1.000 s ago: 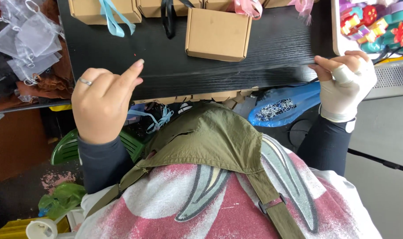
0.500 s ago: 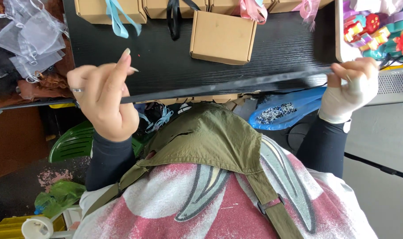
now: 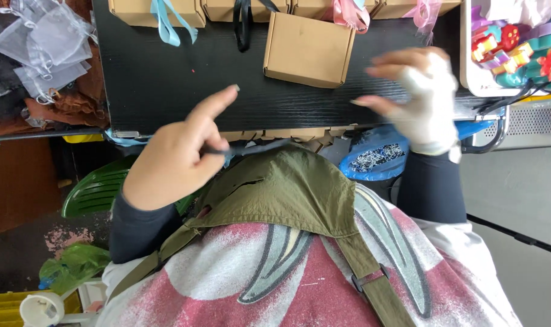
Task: Pack heart-shaped candles into a small cardboard box with decorative filler and tie with a ribbon.
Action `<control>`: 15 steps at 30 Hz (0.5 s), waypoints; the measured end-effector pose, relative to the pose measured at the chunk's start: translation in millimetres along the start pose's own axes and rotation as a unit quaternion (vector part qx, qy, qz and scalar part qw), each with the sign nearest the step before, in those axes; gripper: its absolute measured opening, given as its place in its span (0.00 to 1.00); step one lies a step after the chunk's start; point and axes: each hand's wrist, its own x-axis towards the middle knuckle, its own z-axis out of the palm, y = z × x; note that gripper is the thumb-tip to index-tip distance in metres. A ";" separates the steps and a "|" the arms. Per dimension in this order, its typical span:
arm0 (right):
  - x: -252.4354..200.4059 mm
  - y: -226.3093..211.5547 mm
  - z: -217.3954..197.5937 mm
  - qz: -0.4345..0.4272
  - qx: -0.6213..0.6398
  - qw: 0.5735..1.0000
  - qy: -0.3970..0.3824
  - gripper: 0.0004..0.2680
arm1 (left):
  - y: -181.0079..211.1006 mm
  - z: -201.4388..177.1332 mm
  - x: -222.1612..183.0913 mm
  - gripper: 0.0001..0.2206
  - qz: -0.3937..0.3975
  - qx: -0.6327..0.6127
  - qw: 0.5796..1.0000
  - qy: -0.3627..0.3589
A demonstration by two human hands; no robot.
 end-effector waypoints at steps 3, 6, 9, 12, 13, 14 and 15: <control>17.7 -5.0 31.1 -0.050 -0.044 0.997 -0.046 0.24 | -1.8 -2.6 -3.7 0.40 0.020 0.009 0.992 -0.122; 24.6 -6.4 52.5 -0.055 -0.068 0.994 -0.062 0.33 | -10.5 2.0 -10.4 0.41 0.072 -0.092 0.980 -0.159; 23.3 -8.4 65.2 -0.044 -0.088 0.993 -0.066 0.37 | -20.1 10.0 -15.3 0.40 0.069 -0.237 0.961 -0.125; 16.4 -10.0 70.3 -0.039 -0.104 0.992 -0.058 0.37 | -31.4 24.6 -13.1 0.37 0.039 -0.324 0.944 -0.052; 14.3 -10.2 71.1 -0.041 -0.107 0.992 -0.049 0.37 | -35.8 29.5 -10.5 0.35 0.046 -0.338 0.940 -0.007; 13.3 -10.3 73.0 -0.041 -0.108 0.992 -0.049 0.37 | -38.5 30.7 -7.4 0.35 0.048 -0.338 0.940 -0.007; 11.0 -10.5 74.5 -0.035 -0.082 0.995 -0.041 0.37 | -41.0 32.4 -4.2 0.34 0.043 -0.329 0.943 0.011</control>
